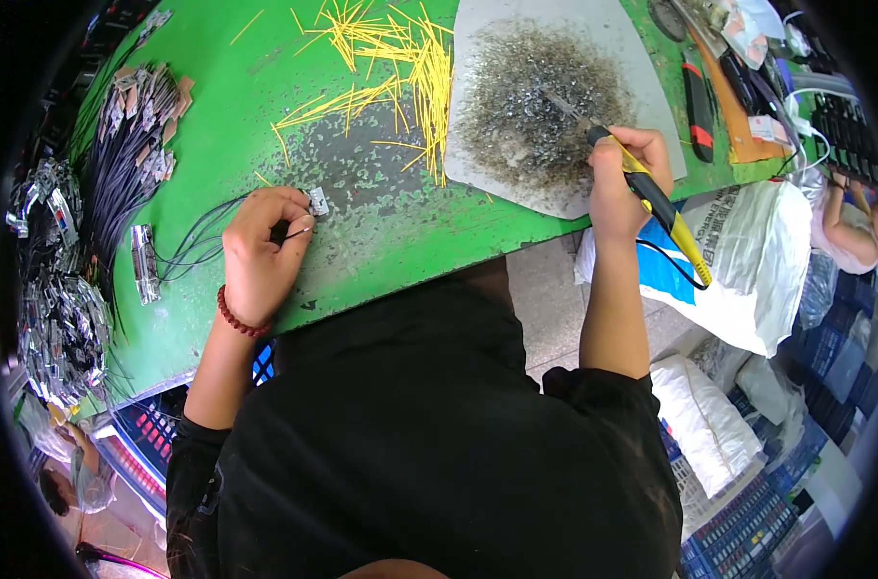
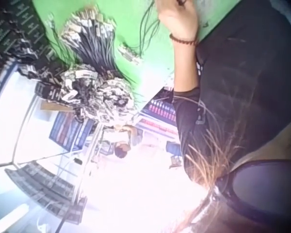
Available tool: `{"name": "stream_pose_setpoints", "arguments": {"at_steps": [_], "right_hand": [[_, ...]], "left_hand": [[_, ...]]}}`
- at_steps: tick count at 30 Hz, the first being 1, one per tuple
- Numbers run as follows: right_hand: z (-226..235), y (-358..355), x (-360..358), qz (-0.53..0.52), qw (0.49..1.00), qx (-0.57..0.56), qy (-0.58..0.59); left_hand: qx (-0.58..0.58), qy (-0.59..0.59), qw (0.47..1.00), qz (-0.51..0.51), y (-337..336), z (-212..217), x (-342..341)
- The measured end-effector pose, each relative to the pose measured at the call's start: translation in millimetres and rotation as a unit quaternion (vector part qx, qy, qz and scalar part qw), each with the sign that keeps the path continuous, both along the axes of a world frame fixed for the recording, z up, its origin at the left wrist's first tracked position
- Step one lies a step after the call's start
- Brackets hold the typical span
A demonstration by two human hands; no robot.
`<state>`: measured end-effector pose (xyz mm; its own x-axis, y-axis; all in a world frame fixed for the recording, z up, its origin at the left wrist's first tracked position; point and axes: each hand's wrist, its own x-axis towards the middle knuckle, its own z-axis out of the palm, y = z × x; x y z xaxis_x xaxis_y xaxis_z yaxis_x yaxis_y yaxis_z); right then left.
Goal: The person solders wires to a circuit board using a soldering iron, then places the board into a plastic toy car shell and solders more wires to it.
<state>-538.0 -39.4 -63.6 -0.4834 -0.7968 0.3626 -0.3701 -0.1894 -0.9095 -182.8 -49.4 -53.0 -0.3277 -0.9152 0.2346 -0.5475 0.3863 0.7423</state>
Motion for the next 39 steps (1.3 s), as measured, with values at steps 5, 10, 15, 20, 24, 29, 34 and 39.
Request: {"name": "stream_pose_setpoints", "arguments": {"at_steps": [5, 10, 15, 20, 24, 29, 34, 39], "right_hand": [[-3, -2, -3, -0.041, 0.999, -0.010, -0.019], [-2, -3, 1, -0.035, 0.999, -0.007, -0.005], [-2, -1, 0, -0.029, 1.000, -0.003, -0.004], [-2, 0, 1, -0.052, 0.999, -0.001, -0.015], [1, 9, -7, -0.053, 0.997, -0.028, -0.047], [6, 24, -5, -0.039, 0.999, -0.003, 0.009], [8, 23, -4, -0.041, 0.999, 0.020, 0.013], [17, 32, -6, -0.048, 0.999, -0.017, -0.007]], "left_hand": [[0.030, 0.004, 1.000, -0.004, 0, 3, 1], [0.045, 0.010, 0.999, -0.002, 0, 5, 2], [0.051, 0.014, 0.999, -0.001, 0, 5, 2], [0.057, 0.019, 0.998, 0.001, 0, 3, 2], [0.059, 0.016, 0.998, -0.001, -1, 5, 3], [0.057, 0.010, 0.998, -0.014, -1, 6, 4], [0.059, 0.011, 0.998, -0.012, -1, 4, 2], [0.054, 0.011, 0.998, -0.013, -1, 4, 3]]}}
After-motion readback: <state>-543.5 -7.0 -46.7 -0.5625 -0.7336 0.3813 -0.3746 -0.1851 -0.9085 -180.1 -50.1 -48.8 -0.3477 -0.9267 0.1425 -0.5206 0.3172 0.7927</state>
